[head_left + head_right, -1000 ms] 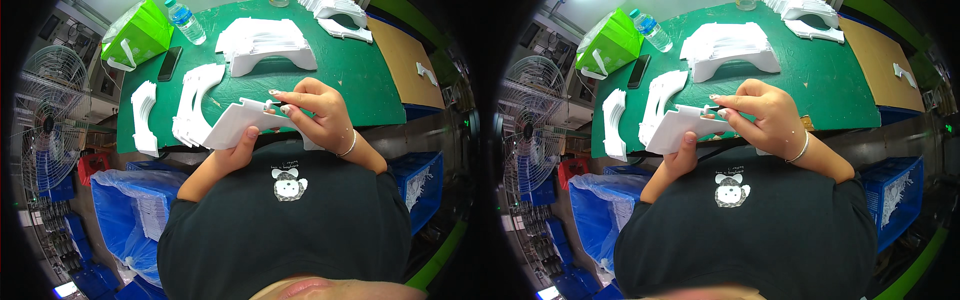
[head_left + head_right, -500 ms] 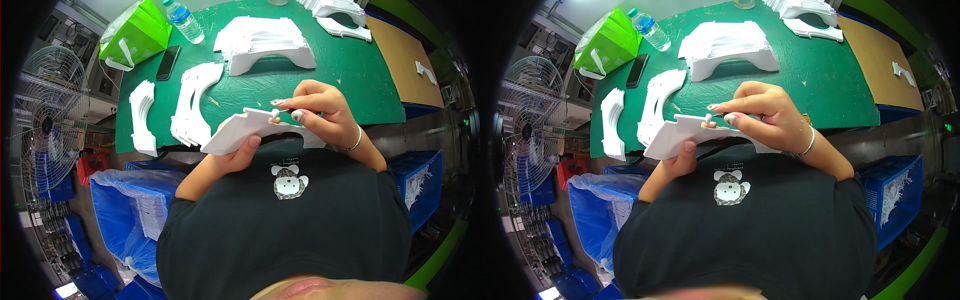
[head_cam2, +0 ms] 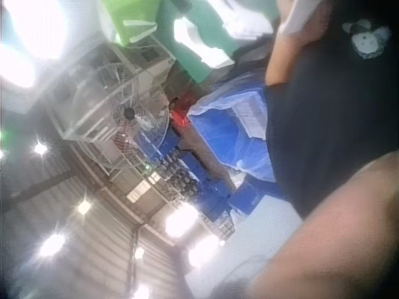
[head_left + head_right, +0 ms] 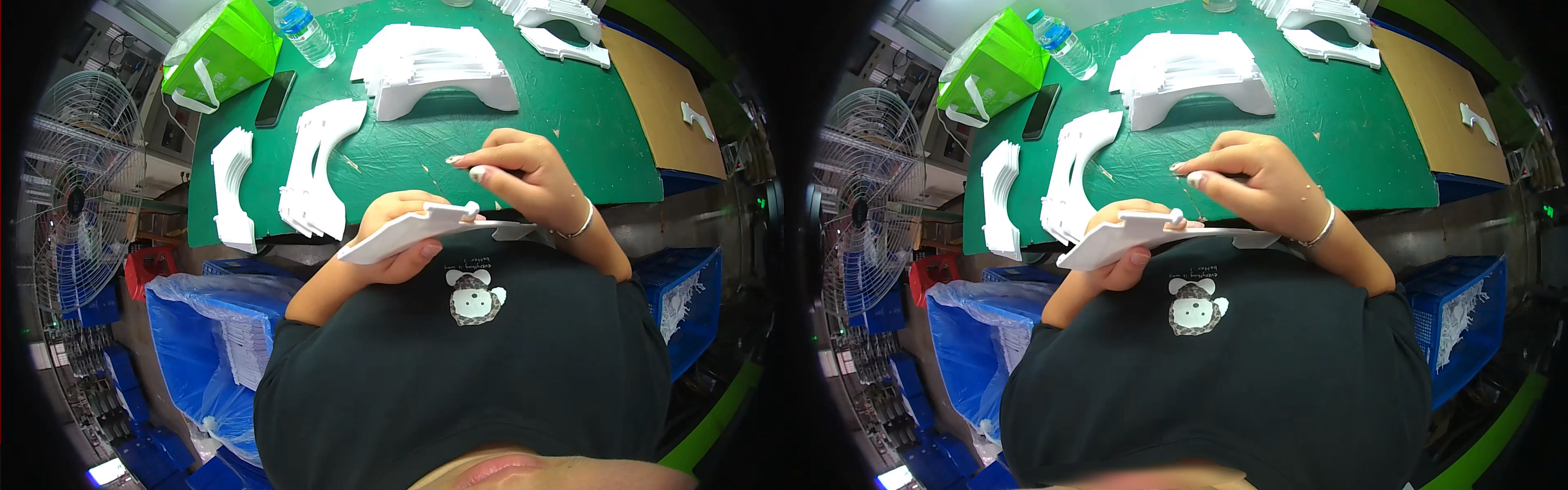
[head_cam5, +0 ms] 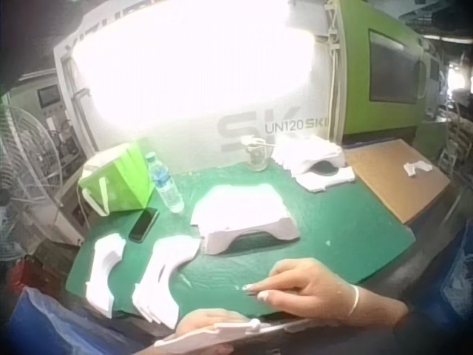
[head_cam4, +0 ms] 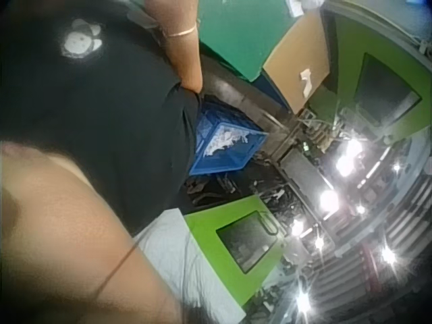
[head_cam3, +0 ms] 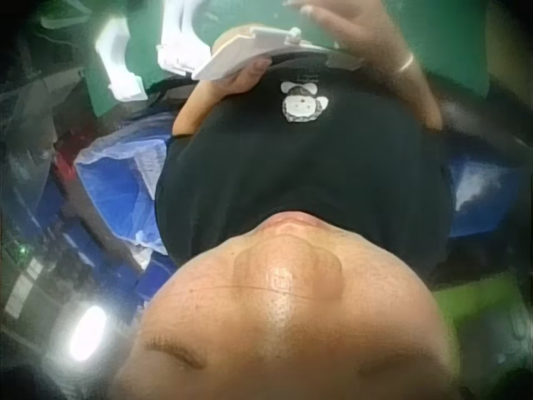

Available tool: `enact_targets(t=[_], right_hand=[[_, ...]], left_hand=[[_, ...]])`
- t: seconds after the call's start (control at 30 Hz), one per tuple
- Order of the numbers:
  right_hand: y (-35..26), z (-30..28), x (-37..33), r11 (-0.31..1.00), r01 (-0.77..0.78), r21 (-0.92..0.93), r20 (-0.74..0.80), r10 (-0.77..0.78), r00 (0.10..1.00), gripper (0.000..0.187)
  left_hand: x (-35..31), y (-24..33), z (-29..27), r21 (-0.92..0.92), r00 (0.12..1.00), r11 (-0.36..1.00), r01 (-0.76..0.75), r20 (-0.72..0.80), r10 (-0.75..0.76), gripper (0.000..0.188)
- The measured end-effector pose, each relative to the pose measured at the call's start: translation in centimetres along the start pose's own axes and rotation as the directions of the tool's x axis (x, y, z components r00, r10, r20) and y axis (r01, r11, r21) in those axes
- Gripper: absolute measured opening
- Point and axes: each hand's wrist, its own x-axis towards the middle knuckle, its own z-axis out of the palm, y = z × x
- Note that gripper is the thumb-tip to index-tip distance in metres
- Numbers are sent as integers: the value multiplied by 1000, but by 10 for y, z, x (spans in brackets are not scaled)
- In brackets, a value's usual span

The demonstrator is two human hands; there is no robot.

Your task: The person deburrs white plastic parts with a deburring tool at a workbench.

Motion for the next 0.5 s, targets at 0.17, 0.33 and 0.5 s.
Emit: enact_targets(t=[0.17, 0.33, 0.5], right_hand=[[20, -15, -8, 949, -147, 280, 83, 128, 988, 26], [41, -31, -27, 867, -260, 424, 331, 118, 936, 10], [26, -21, -25, 828, -328, 454, 205, 261, 943, 16]], left_hand=[[-13, 2, 7, -144, 979, 986, 89, -172, -114, 28], [-25, -10, 6, -292, 922, 955, 53, -353, -160, 35], [-19, -29, 3, -212, 813, 970, 121, -539, -219, 48]])
